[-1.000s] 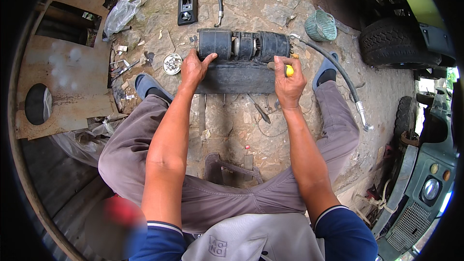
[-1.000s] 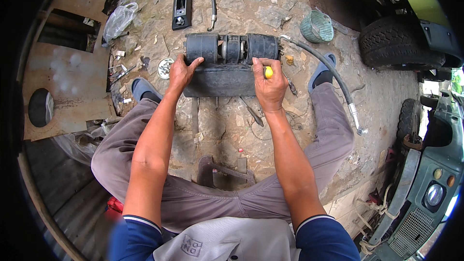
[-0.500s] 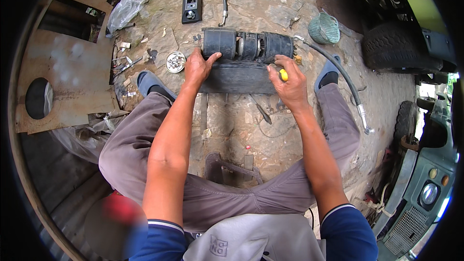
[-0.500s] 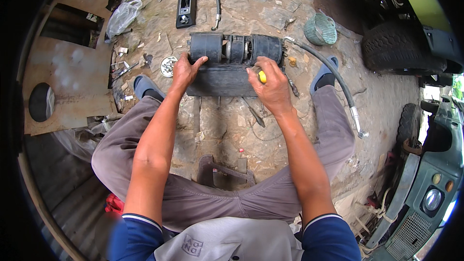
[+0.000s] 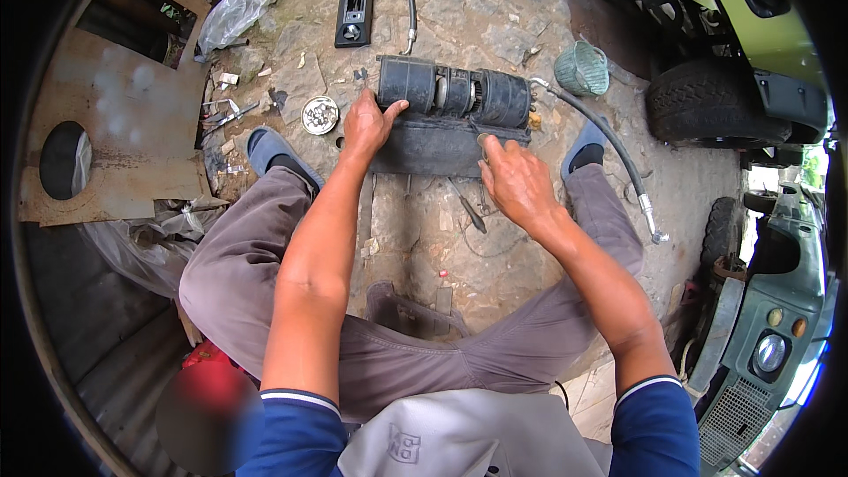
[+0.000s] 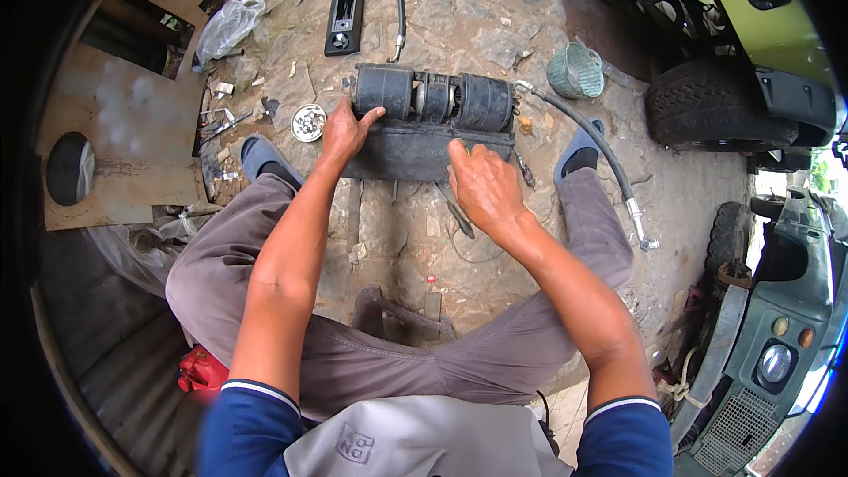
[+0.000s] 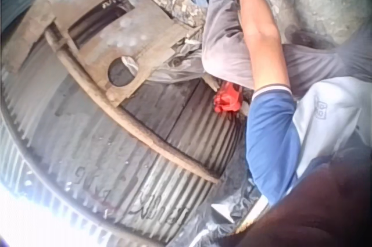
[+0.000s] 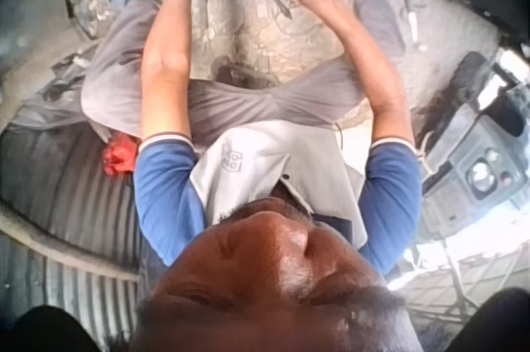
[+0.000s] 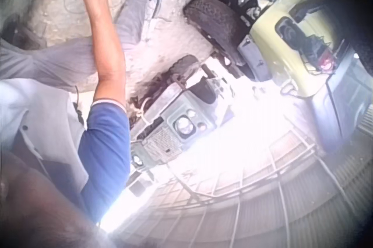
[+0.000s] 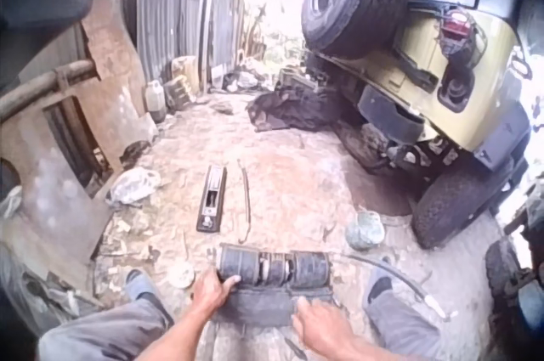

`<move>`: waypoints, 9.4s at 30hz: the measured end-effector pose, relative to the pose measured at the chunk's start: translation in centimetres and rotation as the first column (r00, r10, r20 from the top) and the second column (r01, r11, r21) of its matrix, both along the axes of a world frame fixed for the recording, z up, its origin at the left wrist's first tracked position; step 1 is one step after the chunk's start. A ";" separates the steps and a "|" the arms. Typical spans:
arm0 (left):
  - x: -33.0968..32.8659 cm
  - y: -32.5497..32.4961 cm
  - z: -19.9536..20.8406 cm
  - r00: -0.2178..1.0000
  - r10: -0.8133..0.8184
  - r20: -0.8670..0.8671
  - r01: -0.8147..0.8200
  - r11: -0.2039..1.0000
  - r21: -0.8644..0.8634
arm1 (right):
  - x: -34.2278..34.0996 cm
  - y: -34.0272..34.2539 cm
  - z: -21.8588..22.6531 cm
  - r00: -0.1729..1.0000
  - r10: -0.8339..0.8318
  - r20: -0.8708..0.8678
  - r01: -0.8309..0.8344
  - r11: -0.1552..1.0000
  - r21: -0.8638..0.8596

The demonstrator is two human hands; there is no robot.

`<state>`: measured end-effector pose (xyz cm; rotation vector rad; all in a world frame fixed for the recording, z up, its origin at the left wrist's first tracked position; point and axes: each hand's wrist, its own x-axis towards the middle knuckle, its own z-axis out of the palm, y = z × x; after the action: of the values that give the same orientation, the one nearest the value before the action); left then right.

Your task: The person uses a screwdriver to disassemble parts of a black plastic blower assembly, removing screws and prying off a small circular component by hand.

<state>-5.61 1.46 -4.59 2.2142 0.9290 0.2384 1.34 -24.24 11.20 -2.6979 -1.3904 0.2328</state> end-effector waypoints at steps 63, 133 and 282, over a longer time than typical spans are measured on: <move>-0.5 -0.6 -4.7 0.992 -0.053 0.117 0.022 0.966 0.257 | -1.6 -0.3 -0.7 0.819 -0.569 -0.068 0.550 0.814 -0.188; -0.6 -0.4 -3.6 0.996 -0.062 0.060 0.057 0.995 0.079 | -0.2 -1.9 -0.5 0.864 -0.498 -0.065 0.489 0.864 -0.118; -0.1 0.1 -3.9 0.999 -0.024 -0.047 0.022 0.999 -0.047 | 1.1 -4.4 -1.3 0.986 -0.093 -0.135 0.154 0.816 0.558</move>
<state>-5.71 1.57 -8.50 2.1948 0.9255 0.1522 2.48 -28.63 9.88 -2.2247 -1.0344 -0.0539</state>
